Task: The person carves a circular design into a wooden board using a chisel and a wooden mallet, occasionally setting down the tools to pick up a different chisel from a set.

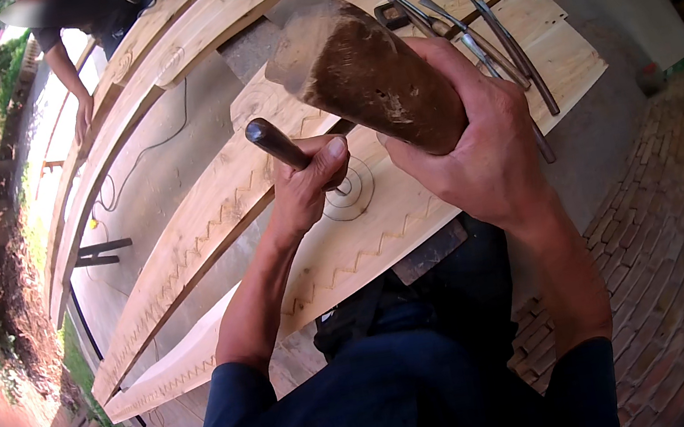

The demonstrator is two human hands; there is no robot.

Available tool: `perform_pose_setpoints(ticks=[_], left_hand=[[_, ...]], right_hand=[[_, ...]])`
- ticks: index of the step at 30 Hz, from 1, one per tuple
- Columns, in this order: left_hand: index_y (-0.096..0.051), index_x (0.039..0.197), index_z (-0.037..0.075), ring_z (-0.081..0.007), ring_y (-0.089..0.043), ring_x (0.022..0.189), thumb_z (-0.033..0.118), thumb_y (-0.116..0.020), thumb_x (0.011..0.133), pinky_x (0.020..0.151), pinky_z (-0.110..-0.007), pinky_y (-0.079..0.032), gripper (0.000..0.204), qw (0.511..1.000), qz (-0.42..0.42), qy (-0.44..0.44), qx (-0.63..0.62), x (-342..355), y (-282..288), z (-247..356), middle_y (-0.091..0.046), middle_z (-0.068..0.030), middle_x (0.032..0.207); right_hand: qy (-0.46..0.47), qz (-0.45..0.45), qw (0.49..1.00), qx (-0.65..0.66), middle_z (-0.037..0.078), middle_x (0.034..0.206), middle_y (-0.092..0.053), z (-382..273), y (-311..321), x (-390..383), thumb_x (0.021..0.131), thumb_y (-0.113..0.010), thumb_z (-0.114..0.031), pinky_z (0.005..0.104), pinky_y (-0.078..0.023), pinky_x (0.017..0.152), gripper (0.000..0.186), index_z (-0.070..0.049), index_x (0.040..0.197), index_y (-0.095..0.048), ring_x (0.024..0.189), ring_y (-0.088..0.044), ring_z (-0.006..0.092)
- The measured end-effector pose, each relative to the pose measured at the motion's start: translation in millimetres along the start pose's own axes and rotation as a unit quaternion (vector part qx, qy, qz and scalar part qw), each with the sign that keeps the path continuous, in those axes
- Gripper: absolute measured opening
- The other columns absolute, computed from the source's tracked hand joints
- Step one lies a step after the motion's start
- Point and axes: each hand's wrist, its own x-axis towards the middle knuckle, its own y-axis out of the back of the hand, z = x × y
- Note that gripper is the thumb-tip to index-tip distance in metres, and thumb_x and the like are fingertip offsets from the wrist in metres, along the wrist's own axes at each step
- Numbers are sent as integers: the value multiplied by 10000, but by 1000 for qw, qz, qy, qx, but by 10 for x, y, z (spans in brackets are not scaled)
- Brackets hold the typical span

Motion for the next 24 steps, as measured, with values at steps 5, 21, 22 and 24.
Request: perform_pose_setpoints(ticks=[5,21,22,24], left_hand=[[-347,653,76,-75,-265,627,264,-688,1034,552,-324,-229,545,998,-16,-52,31,-42,-25,8,-279,49,636],[-409,665,61,-60,-277,611,213,-673,1032,535,-312,-228,477,998,6,-55,35,-100,-130,-3,-332,70,634],[-428,680,63,-56,-288,613,208,-670,1035,535,-309,-233,454,998,34,-40,21,-98,-168,14,-349,76,640],[-476,717,60,-56,-321,615,204,-680,1028,536,-304,-254,398,998,37,-43,38,-82,-109,50,-384,78,651]], right_hand=[[51,60,991,106,107,1065,-726,-315,219,332,821,-793,-47,300,-548,874,432,37,1220,-651,970,-696,161],[323,27,899,-296,46,928,-686,-414,105,397,789,-711,35,375,-544,730,463,-84,1236,-695,805,-672,225],[280,17,910,-304,39,880,-641,-259,-9,374,784,-664,-6,394,-513,692,465,-94,1239,-699,750,-607,267],[279,21,907,-315,99,1049,-699,-252,129,391,646,-723,84,419,-547,803,672,-93,1293,-685,942,-671,323]])
